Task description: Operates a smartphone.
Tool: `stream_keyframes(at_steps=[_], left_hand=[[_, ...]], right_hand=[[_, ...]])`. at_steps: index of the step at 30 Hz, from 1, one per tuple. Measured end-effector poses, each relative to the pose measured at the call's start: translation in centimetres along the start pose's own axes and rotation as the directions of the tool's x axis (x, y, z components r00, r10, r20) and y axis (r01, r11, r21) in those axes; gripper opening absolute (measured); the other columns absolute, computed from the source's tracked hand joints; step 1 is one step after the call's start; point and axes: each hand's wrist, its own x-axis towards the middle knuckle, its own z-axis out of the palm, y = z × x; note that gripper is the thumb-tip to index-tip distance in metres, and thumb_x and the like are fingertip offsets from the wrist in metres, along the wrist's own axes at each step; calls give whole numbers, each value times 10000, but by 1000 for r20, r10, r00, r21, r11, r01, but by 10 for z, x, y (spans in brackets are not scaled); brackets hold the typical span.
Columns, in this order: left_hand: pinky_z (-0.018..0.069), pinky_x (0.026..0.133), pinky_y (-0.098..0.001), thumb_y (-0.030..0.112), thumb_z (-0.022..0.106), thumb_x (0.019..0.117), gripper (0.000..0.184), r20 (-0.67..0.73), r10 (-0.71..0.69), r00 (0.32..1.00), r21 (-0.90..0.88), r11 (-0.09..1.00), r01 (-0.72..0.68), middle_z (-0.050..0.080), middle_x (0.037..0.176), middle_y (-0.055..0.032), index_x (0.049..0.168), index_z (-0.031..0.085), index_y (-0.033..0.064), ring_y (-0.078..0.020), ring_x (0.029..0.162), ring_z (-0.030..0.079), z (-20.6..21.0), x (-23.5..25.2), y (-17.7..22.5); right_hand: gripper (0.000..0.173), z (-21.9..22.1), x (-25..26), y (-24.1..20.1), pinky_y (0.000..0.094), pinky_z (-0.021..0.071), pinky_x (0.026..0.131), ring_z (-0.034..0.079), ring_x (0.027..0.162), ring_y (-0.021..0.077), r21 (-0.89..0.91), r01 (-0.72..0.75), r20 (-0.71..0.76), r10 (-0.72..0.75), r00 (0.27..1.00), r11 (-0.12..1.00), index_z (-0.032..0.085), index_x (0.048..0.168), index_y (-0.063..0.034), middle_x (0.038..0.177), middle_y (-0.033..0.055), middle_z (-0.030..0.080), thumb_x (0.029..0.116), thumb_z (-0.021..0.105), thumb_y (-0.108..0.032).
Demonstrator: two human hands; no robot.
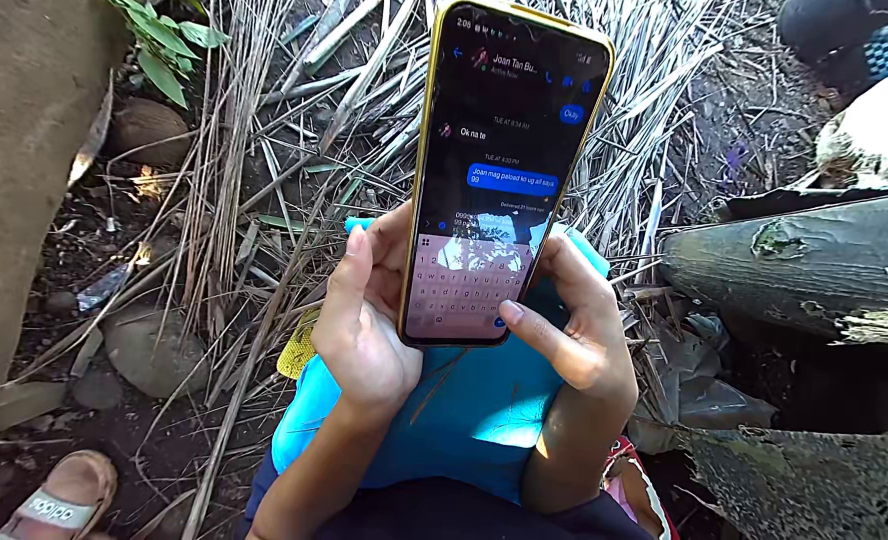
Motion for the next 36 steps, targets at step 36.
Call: stream_keyframes(at_steps=[36], left_hand=[[558, 970, -308, 295, 34, 1080, 664, 35, 16, 999, 2, 1000, -16, 728, 1137, -8, 1236, 643, 81, -105, 1090, 694, -1, 0, 0]], right_hand=[[286, 4, 2, -5, 135, 483, 773, 584, 860, -27, -40, -35, -37, 34, 999, 999, 594, 1115, 27, 914, -3, 609, 921, 556, -179]])
